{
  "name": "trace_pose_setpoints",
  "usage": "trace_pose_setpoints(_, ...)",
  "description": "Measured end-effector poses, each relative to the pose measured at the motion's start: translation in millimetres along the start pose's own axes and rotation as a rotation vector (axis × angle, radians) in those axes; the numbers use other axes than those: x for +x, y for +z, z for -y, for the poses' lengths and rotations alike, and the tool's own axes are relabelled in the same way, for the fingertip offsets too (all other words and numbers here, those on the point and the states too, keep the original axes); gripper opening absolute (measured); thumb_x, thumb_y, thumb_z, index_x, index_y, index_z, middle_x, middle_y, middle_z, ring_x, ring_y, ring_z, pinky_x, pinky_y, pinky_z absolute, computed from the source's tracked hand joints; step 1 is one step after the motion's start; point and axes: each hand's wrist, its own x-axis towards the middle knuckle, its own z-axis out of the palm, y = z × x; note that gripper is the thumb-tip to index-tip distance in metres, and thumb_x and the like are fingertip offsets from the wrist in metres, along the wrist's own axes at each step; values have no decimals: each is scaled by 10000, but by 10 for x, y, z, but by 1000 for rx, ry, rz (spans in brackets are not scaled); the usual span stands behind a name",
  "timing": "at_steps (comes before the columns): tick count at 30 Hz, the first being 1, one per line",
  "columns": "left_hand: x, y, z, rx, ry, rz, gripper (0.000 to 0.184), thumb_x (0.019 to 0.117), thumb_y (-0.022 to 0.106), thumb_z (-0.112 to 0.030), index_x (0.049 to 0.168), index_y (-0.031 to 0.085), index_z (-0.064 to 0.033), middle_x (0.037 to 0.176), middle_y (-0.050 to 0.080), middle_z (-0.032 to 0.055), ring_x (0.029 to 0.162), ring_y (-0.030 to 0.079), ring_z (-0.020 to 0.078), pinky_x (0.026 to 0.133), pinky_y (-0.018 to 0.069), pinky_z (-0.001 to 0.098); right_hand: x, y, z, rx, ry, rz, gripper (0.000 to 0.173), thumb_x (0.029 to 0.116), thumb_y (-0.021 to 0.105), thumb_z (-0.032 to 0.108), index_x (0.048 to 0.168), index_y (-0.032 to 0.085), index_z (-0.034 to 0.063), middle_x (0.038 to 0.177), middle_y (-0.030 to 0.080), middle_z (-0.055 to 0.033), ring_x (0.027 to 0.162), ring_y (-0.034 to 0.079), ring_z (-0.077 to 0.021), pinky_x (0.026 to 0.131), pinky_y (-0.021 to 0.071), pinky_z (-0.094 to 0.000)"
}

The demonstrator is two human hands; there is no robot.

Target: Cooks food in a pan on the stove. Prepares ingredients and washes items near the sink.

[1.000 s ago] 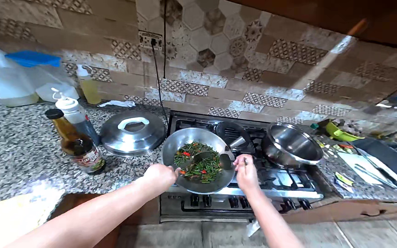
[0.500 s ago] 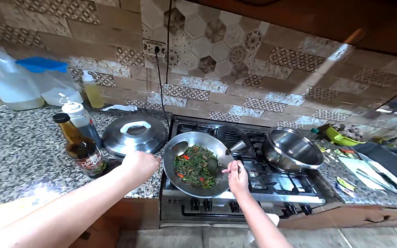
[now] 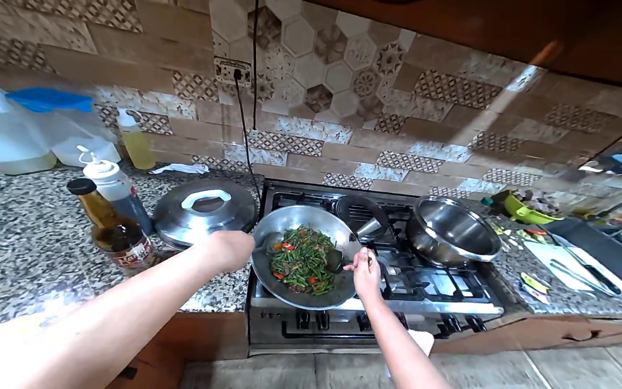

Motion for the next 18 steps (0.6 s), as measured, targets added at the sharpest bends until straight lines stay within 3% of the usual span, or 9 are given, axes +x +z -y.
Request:
trace_pose_setpoints(3, 241, 179, 9, -268, 81, 32, 396, 1058, 564, -221, 1440, 585, -119, 1091, 686, 213, 898, 675, 341, 823, 543, 537, -20, 178, -40, 199, 59, -65, 342, 1110, 280, 202, 981, 528, 6, 757, 481, -9, 633, 581, -89, 692, 605, -312)
trace_pose_setpoints(6, 322, 288, -34, -383, 72, 24, 409, 1066, 569, -249, 1461, 572, -147, 1066, 685, 198, 805, 669, 282, 777, 560, 468, 7, 239, 75, 190, 34, -51, 350, 1110, 277, 204, 961, 530, 13, 748, 474, -3, 644, 579, -83, 715, 602, -310)
trace_pose_setpoints(7, 296, 285, -34, -366, 75, 5, 404, 1067, 568, -258, 1456, 579, -151, 1076, 687, 189, 834, 673, 281, 793, 558, 473, 22, 222, 135, 172, 4, -37, 354, 1108, 282, 200, 974, 540, -2, 752, 478, -9, 652, 586, -86, 721, 603, -310)
trace_pose_setpoints(8, 242, 264, -31, -322, 82, -19, 400, 1065, 566, -261, 1449, 587, -151, 1138, 689, 189, 944, 682, 305, 861, 549, 512, 36, 192, 196, 155, -33, -21, 357, 1102, 290, 198, 983, 550, -16, 752, 487, -13, 659, 597, -90, 727, 606, -315)
trace_pose_setpoints(9, 162, 228, -31, -272, 89, -36, 405, 1064, 558, -252, 1454, 587, -144, 1253, 679, 202, 1137, 664, 362, 980, 511, 583, 43, 156, 258, 137, -77, -3, 348, 1093, 289, 197, 975, 546, -6, 748, 490, 2, 662, 601, -75, 730, 608, -301)
trace_pose_setpoints(10, 77, 206, -28, -219, 100, -59, 405, 1065, 547, -241, 1455, 585, -140, 1290, 667, 214, 1215, 632, 400, 1012, 483, 626, 41, 116, 321, 125, -121, 9, 344, 1089, 288, 199, 956, 545, 13, 733, 496, 25, 662, 604, -52, 724, 603, -279)
trace_pose_setpoints(14, -247, 121, -51, 1, 67, -129, 435, 1080, 493, -206, 1513, 531, -204, 1248, 693, 188, 1152, 667, 413, 933, 529, 621, 63, -34, 476, 102, -281, 46, 355, 1082, 278, 212, 857, 526, 94, 717, 533, 77, 682, 613, -13, 692, 578, -220)
trace_pose_setpoints(18, -474, 23, -91, 185, 23, -202, 436, 1049, 466, -45, 1462, 542, -164, 1129, 702, 183, 999, 706, 402, 779, 574, 562, 79, -155, 529, -66, -362, 82, 367, 1086, 298, 220, 855, 546, 78, 725, 534, 70, 694, 598, 16, 674, 542, -173)
